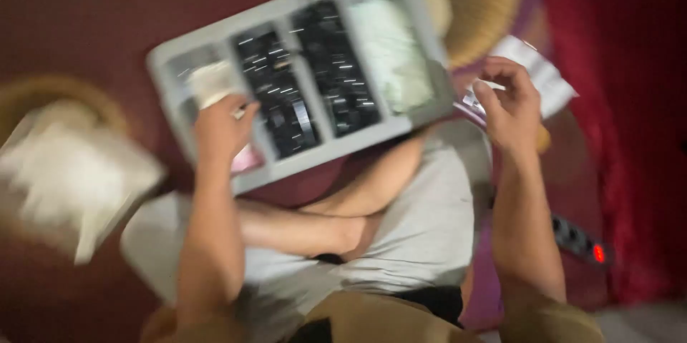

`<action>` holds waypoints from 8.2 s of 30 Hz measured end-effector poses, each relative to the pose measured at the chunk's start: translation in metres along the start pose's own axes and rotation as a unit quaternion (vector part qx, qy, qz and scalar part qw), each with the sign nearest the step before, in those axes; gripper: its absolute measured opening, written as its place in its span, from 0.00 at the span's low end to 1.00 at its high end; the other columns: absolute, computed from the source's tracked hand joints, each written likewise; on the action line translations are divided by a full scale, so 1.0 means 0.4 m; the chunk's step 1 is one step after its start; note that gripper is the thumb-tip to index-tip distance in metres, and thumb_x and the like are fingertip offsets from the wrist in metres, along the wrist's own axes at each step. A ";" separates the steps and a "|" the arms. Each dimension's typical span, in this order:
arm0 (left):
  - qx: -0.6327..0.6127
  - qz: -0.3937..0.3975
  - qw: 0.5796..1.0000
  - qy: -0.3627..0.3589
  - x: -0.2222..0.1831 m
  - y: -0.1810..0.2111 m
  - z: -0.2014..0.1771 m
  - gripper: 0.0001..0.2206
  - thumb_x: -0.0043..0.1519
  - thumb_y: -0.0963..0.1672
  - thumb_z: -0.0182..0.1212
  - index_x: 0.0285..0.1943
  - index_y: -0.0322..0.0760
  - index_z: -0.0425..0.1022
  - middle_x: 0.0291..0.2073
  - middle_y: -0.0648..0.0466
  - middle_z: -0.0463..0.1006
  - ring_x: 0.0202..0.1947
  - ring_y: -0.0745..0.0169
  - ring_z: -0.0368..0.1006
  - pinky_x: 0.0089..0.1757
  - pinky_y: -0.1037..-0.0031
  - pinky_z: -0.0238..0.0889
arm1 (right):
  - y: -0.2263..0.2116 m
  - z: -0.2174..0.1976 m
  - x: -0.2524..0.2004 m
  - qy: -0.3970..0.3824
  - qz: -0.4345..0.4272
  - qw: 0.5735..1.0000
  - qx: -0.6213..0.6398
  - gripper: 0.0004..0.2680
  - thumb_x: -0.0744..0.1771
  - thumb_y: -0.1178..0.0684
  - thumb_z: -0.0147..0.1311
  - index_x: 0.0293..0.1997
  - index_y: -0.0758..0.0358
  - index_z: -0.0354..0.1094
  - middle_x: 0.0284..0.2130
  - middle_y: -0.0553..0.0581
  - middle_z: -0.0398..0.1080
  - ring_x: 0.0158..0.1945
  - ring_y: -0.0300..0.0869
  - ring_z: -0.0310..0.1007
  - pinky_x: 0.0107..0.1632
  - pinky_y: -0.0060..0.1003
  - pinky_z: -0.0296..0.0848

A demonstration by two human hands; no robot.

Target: Assembling individual cutlery sets by wrapping plastic spoons in paper napkins and inserting them into plastic sleeves.

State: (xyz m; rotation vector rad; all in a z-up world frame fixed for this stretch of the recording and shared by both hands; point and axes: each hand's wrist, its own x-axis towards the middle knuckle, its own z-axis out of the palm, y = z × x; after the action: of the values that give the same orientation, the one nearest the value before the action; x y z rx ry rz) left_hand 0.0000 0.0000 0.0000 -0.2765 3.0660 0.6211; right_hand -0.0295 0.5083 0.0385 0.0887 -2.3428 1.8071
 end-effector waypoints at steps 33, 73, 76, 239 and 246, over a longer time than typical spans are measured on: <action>0.028 -0.193 0.979 -0.058 0.043 -0.071 0.002 0.13 0.62 0.36 0.50 0.36 0.32 0.84 0.30 0.41 0.83 0.40 0.37 0.83 0.38 0.47 0.75 | -0.100 0.554 -0.027 -0.311 -0.184 0.926 -0.112 0.03 0.69 0.56 0.62 0.45 0.61 0.77 0.41 0.58 0.78 0.42 0.53 0.79 0.42 0.42 0.78; -0.595 -0.122 0.769 -0.197 -0.053 0.150 -0.008 0.12 0.61 0.40 0.66 0.52 0.29 0.75 0.38 0.43 0.84 0.32 0.57 0.84 0.30 0.76 0.78 | -0.037 0.462 0.072 -0.250 -0.098 0.958 -0.101 0.12 0.69 0.53 0.63 0.58 0.59 0.76 0.43 0.60 0.78 0.47 0.50 0.78 0.49 0.45 0.74; -0.603 -0.121 0.777 -0.135 -0.048 0.152 -0.054 0.11 0.61 0.38 0.66 0.51 0.28 0.75 0.38 0.44 0.83 0.32 0.56 0.84 0.30 0.79 0.78 | 0.060 0.361 0.132 -0.142 -0.014 0.973 -0.182 0.10 0.68 0.59 0.63 0.55 0.61 0.75 0.40 0.59 0.78 0.39 0.47 0.78 0.40 0.39 0.76; -0.450 -0.011 0.893 0.015 -0.090 0.124 -0.030 0.08 0.65 0.41 0.56 0.46 0.43 0.81 0.34 0.52 0.82 0.36 0.60 0.79 0.42 0.71 0.72 | -0.102 0.598 -0.068 -0.250 0.136 0.937 0.203 0.17 0.64 0.63 0.66 0.57 0.68 0.68 0.36 0.52 0.71 0.28 0.32 0.68 0.30 0.23 0.70; -0.294 0.193 0.929 0.114 -0.097 0.120 -0.066 0.07 0.65 0.44 0.68 0.48 0.39 0.79 0.36 0.50 0.84 0.37 0.51 0.82 0.39 0.67 0.76 | -0.069 0.524 0.000 -0.287 0.298 0.849 0.328 0.13 0.68 0.58 0.54 0.59 0.68 0.65 0.35 0.55 0.69 0.20 0.27 0.60 0.19 0.21 0.63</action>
State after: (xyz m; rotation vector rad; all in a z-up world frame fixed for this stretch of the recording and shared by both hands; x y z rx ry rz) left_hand 0.0307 0.0401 0.0442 0.2961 3.0711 1.6355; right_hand -0.0475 0.2989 0.0136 -0.0215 -2.0613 3.2362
